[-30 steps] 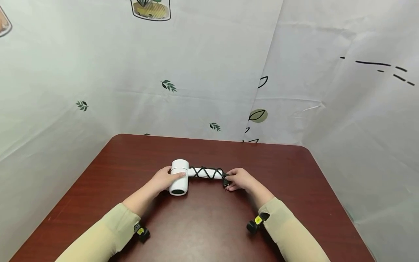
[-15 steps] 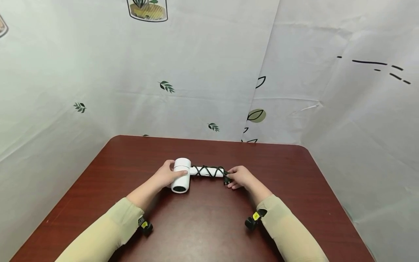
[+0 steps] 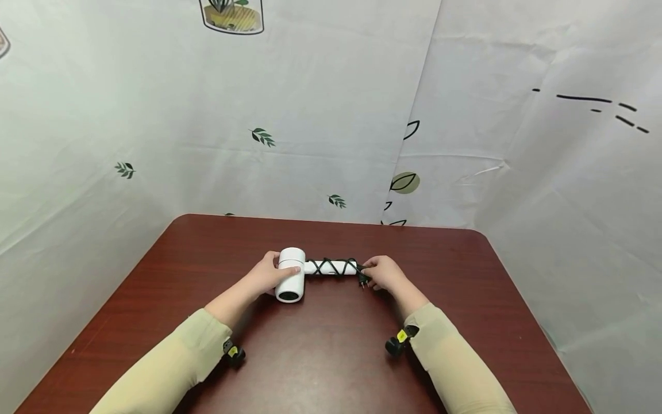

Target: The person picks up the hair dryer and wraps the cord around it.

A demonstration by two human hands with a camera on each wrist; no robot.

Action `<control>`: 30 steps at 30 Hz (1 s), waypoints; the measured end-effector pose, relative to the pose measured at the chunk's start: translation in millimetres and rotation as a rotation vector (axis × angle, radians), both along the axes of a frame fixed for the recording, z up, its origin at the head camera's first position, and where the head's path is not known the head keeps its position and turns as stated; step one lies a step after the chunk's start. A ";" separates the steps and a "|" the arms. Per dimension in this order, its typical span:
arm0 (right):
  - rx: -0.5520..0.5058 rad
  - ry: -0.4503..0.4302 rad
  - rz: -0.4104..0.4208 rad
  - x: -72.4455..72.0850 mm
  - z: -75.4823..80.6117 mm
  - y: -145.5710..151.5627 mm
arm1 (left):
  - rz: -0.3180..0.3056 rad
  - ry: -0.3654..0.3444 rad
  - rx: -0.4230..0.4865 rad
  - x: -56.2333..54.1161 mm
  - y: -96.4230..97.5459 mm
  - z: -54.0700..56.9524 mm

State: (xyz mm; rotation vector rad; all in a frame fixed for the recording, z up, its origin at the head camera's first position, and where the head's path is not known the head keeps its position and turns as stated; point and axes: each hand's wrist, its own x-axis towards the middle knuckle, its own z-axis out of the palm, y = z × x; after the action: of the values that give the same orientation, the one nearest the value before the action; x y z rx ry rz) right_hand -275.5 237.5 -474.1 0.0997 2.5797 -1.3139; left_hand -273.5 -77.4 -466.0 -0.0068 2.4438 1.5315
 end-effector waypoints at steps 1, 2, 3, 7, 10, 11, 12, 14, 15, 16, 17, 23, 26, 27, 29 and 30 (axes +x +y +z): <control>0.029 0.009 0.004 0.0 1.1 -0.1 | 0.002 -0.003 0.006 0.6 0.4 -0.1; 0.051 0.017 0.016 0.1 2.0 0.0 | 0.005 -0.011 0.016 1.1 0.4 0.0; 0.062 0.018 0.027 0.3 2.9 -0.1 | 0.009 -0.024 0.026 1.5 0.4 0.0; 0.019 -0.015 0.047 -0.1 4.3 1.8 | 0.010 -0.069 0.065 2.6 -2.4 1.6; 0.006 -0.018 0.045 -1.9 4.6 4.5 | 0.006 -0.082 0.079 2.7 -4.4 3.5; 0.014 -0.014 0.046 -2.4 4.9 5.0 | 0.004 -0.084 0.085 2.9 -4.8 4.0; 0.023 -0.009 0.047 -2.8 5.3 5.4 | 0.004 -0.084 0.092 3.0 -5.0 4.2; 0.041 -0.002 0.050 -2.9 6.5 5.4 | 0.003 -0.088 0.103 3.7 -5.2 4.7; 0.045 -0.003 0.049 -2.6 7.1 5.3 | 0.004 -0.091 0.108 3.9 -5.2 4.5; 0.048 -0.003 0.046 -2.1 7.6 5.3 | 0.004 -0.092 0.112 4.4 -5.3 4.5; 0.051 -0.001 0.049 -1.5 8.0 5.4 | 0.004 -0.093 0.115 4.9 -5.5 4.2; 0.039 0.005 0.026 0.7 7.4 8.7 | 0.004 -0.109 0.146 6.8 -8.6 3.3; 0.028 0.020 0.001 2.1 6.9 12.2 | 0.001 -0.125 0.169 7.1 -10.5 2.9; 0.025 0.025 -0.007 3.0 6.7 13.6 | 0.001 -0.130 0.179 7.2 -11.2 2.6; 0.016 0.036 -0.027 5.7 6.7 16.8 | 0.000 -0.134 0.190 8.0 -12.8 2.1; 0.013 0.042 -0.032 7.4 6.9 18.8 | -0.001 -0.131 0.189 8.3 -13.7 1.7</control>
State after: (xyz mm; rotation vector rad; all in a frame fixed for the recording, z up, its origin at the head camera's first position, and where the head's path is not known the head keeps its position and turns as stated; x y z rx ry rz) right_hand -268.1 256.3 -467.3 0.1179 2.6330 -1.3240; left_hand -265.2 -91.1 -464.3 -0.0682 2.1914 1.6984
